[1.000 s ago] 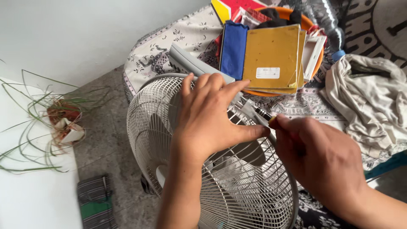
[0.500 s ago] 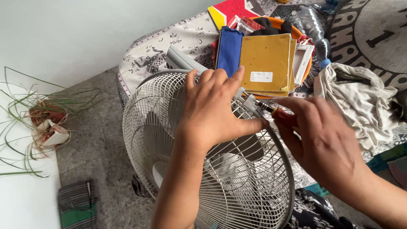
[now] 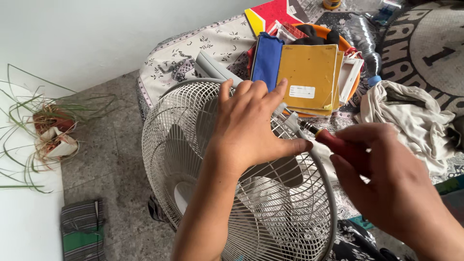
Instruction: The person services a table fan while seated on the floor next to a bed. They use a red-handled screwdriver to unscrew and loosen the fasteners holding the front grille to the fan housing, reposition the fan repeatedly, and work on the grille clips, at one point handling a small plastic-wrapped part against the grille.
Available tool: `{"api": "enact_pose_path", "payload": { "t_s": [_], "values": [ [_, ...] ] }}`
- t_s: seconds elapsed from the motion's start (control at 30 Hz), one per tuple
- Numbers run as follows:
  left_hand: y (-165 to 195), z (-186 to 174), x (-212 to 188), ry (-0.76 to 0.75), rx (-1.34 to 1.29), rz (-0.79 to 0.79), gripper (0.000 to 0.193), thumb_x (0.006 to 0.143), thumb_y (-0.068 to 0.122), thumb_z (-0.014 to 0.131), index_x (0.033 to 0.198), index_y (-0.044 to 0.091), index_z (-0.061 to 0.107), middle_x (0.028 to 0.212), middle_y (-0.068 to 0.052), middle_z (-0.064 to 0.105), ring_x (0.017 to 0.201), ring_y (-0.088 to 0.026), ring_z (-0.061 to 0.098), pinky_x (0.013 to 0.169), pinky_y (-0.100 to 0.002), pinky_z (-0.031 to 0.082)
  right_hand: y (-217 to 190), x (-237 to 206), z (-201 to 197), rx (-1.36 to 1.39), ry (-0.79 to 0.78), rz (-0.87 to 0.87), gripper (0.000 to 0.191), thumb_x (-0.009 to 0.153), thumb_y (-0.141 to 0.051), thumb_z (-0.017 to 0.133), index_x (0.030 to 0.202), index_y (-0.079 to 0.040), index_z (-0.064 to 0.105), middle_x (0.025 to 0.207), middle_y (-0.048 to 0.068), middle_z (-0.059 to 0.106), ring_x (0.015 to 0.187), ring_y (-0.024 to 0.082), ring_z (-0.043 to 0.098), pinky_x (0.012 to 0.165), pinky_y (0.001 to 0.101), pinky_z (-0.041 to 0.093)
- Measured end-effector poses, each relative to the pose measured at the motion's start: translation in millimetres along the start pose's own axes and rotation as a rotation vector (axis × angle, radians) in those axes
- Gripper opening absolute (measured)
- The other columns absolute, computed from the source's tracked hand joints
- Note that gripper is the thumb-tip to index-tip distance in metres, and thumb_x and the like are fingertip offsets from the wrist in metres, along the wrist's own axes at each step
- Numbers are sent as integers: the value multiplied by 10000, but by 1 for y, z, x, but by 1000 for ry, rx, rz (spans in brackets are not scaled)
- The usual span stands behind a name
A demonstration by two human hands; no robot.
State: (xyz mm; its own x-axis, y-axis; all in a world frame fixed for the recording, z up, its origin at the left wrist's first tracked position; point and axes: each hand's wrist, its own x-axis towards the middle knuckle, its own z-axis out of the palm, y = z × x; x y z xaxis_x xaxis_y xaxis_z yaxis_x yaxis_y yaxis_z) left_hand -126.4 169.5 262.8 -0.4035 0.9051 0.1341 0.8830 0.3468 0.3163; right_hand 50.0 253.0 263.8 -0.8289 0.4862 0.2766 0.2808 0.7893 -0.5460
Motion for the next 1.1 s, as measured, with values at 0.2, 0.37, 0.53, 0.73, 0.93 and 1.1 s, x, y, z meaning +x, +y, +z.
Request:
{"api": "enact_pose_path", "payload": {
  "t_s": [0.2,0.37,0.53,0.73,0.93,1.1],
  "values": [
    [0,1,3,-32,28,-18,1028,428,697,639,1231,104,393,1043,-102,490,1067,-233,397,993,-442,103,1,2,9,53,116,35,305,710,-57,618,947,0,436,781,107,616,685,176,651,519,256,494],
    [3,1,3,-54,36,-27,1015,434,702,636,1231,126,383,1081,-111,473,1093,-250,358,979,-436,79,5,0,8,69,105,-134,303,710,-56,617,956,-16,445,849,80,609,716,180,651,524,249,506],
    [0,2,2,-37,25,-21,996,454,688,622,1248,133,388,1109,-116,474,1122,-223,363,994,-434,78,-4,7,6,-273,74,-348,295,686,-126,605,964,-112,509,804,35,553,590,196,548,481,313,437],
    [-5,4,6,22,4,-7,886,577,716,513,1229,120,438,1107,-123,488,1129,-231,374,996,-454,69,-2,18,1,-595,76,-569,286,689,-169,550,966,-109,513,836,8,545,608,166,506,462,288,390],
    [4,4,8,-8,-31,-150,748,597,736,451,993,123,622,1034,-125,526,1073,-231,413,1003,-442,100,-8,5,17,-555,163,-498,225,740,-121,537,957,-76,496,876,30,548,658,171,519,498,297,398],
    [7,0,10,57,-14,-151,632,581,664,514,884,129,662,981,-105,547,1039,-230,428,985,-459,115,-12,4,17,-289,122,-436,266,701,-95,584,943,-57,478,882,72,537,728,224,546,583,322,447]
  ]
}}
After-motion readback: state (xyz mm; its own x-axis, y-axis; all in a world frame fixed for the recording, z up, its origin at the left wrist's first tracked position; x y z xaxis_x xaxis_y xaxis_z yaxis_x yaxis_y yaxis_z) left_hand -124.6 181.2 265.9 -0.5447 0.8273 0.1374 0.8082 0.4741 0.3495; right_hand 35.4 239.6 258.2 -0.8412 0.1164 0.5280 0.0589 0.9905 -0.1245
